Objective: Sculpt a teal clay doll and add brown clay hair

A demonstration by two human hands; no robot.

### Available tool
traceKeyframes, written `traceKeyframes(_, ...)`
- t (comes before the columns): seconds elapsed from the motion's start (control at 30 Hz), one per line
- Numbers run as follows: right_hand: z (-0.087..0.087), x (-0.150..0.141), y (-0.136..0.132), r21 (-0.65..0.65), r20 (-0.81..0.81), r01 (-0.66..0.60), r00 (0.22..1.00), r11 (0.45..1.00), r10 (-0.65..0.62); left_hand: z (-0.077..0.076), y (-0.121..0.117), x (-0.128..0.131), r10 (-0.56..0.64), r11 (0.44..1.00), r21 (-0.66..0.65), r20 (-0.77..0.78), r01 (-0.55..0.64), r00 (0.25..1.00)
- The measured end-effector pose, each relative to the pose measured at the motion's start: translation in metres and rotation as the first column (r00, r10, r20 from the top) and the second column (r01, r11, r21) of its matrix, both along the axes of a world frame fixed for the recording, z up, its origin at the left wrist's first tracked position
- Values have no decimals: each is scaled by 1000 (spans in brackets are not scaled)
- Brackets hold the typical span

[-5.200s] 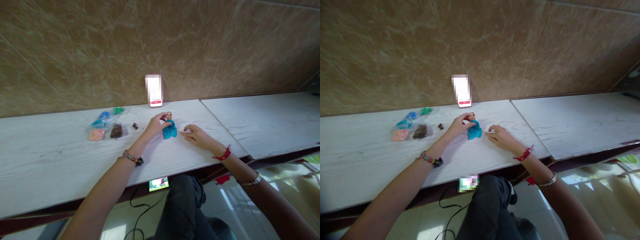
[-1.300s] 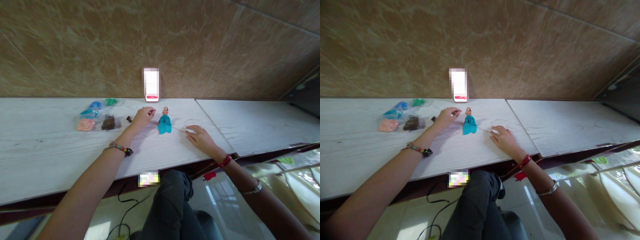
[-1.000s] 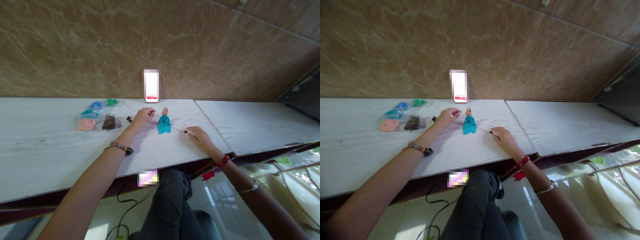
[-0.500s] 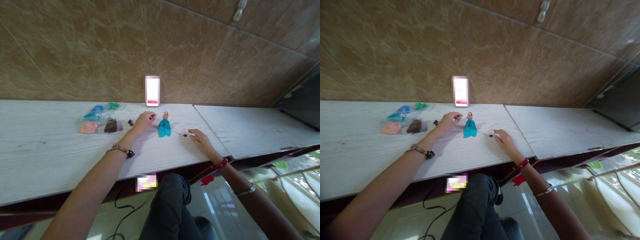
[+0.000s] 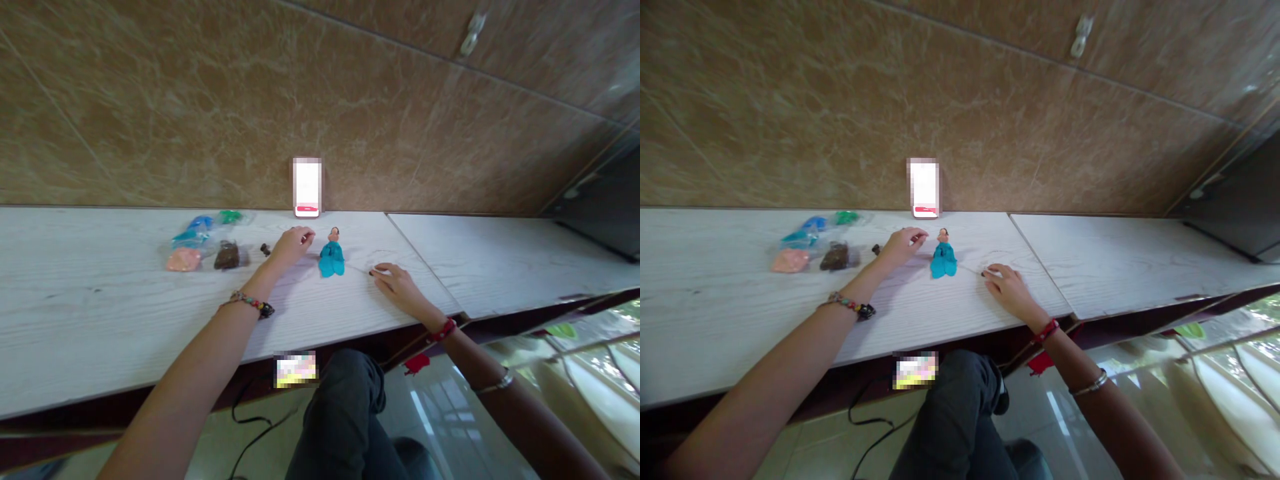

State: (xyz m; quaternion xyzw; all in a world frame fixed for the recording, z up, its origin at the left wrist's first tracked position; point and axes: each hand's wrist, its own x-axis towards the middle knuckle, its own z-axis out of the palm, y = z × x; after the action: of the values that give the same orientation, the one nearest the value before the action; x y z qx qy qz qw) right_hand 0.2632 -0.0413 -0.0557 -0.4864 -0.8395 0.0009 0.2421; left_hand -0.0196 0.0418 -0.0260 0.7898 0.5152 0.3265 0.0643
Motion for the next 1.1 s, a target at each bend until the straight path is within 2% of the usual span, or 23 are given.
traceKeyframes(0.1,1,-2,-2,-11,54,3,999,1000,-2,-1,0,-1,1,1000,14,1,-1,1000)
traceKeyframes(0.27,7,0,14,-87,-139,46,989,995,-58,-5,2,0,-12,1000,29,-6,12,1000)
traceKeyframes(0.43,25,-8,34,-166,-23,-34,999,986,30,-7,4,-2,-13,1000,18,-13,13,1000)
traceKeyframes(0.6,40,-14,45,-337,76,-39,995,941,68,0,-1,1,-3,1000,-17,-36,2,999)
traceKeyframes(0.73,39,-12,48,-399,-2,-82,996,913,89,2,-4,2,1,1000,-23,-40,-2,999)
traceKeyframes(0.87,38,-9,48,-469,-145,-119,988,875,56,1,-3,1,-5,1000,-20,-15,4,1000)
traceKeyframes(0.97,47,-14,50,-430,-277,-136,961,892,13,3,-4,2,-6,999,-46,56,8,998)
traceKeyframes(1.1,76,-41,53,-228,-482,-196,874,954,65,10,-9,8,-32,996,-67,280,53,959)
